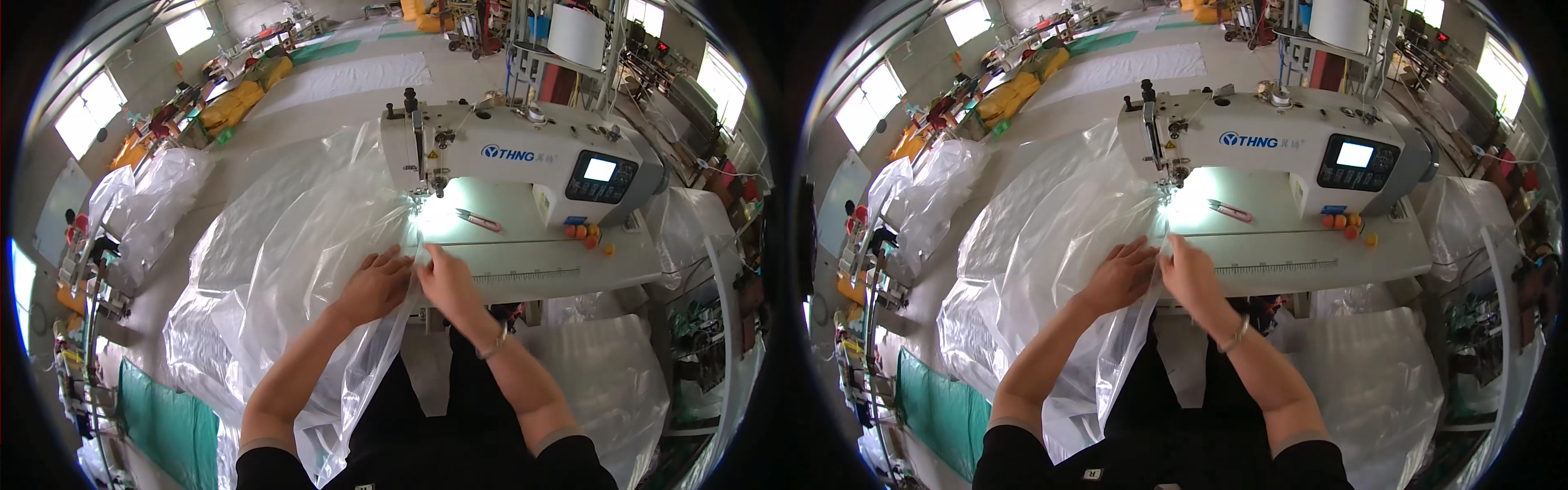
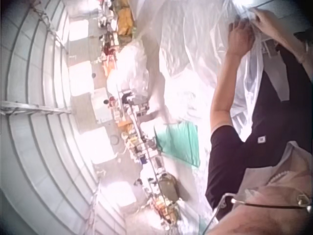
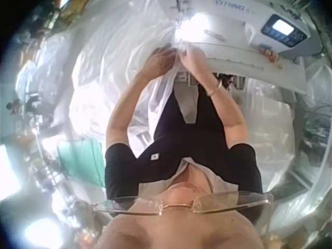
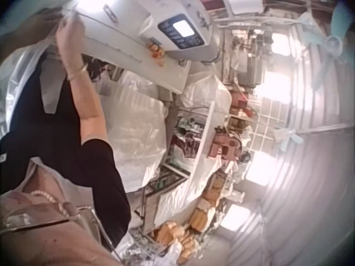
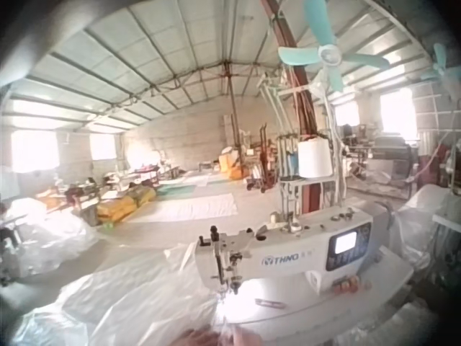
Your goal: The person aligns and sews a large white plastic sheet using an industrial sewing machine. They repeatedly fold the edges, guide the material under the needle, and cut the thread with scissors to complete each seam.
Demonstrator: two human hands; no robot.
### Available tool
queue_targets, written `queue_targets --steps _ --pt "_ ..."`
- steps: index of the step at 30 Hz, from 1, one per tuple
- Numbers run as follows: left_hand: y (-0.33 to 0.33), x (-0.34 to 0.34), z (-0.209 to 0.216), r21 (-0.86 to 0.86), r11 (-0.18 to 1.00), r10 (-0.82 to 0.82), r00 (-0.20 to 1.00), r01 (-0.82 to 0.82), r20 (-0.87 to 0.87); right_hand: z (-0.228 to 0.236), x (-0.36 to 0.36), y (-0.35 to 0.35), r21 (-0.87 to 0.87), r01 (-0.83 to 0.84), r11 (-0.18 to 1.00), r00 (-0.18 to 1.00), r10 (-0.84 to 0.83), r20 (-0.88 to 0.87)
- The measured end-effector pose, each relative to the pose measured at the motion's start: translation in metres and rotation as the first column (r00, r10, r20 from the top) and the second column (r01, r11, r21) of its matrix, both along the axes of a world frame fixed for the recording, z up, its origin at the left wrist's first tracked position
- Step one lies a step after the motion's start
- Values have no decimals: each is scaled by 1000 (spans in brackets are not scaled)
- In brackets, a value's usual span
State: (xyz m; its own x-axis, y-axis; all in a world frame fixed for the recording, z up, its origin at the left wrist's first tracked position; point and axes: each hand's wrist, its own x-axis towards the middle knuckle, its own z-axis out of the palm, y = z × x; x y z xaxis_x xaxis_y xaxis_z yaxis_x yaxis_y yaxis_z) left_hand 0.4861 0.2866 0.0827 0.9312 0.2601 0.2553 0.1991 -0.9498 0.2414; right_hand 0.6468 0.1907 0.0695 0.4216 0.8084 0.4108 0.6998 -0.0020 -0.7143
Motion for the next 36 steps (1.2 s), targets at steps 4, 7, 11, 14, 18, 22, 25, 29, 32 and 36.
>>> queue_targets --steps 4,7,11,14,18,22,25,29,32,36 --pt "-2 -6 -4 31 999 -20 1000 20 6 -33 -60 -69 -393 -226 891 971 173 -167" --pt "-1 -5 -8 46 999 -12 1000 12 7 -50 -92 -84 -229 -330 916 905 237 -353" --pt "-16 -4 -9 -24 998 54 998 -53 38 -35 -90 -99 -127 -368 921 821 258 -509" --pt "-43 -1 -11 -155 986 90 985 -66 150 -9 -70 -124 -155 -369 916 889 299 -347" --pt "-91 14 -11 -223 959 240 917 -173 318 -3 -38 -138 -137 -435 890 900 423 -106" --pt "-113 23 -15 -328 924 305 893 -194 330 17 19 -86 -110 -83 990 976 59 -207" --pt "-121 27 -13 -339 903 368 882 -263 295 22 39 -20 -52 -11 999 997 15 77" --pt "-125 33 -11 -286 918 363 875 -276 319 16 30 21 -292 59 955 932 51 358" --pt "-122 31 -8 -238 935 330 895 -264 300 0 24 21 -321 56 945 903 89 420" --pt "-99 19 8 -356 921 187 981 -160 45 -7 18 -5 -355 60 933 901 102 421"
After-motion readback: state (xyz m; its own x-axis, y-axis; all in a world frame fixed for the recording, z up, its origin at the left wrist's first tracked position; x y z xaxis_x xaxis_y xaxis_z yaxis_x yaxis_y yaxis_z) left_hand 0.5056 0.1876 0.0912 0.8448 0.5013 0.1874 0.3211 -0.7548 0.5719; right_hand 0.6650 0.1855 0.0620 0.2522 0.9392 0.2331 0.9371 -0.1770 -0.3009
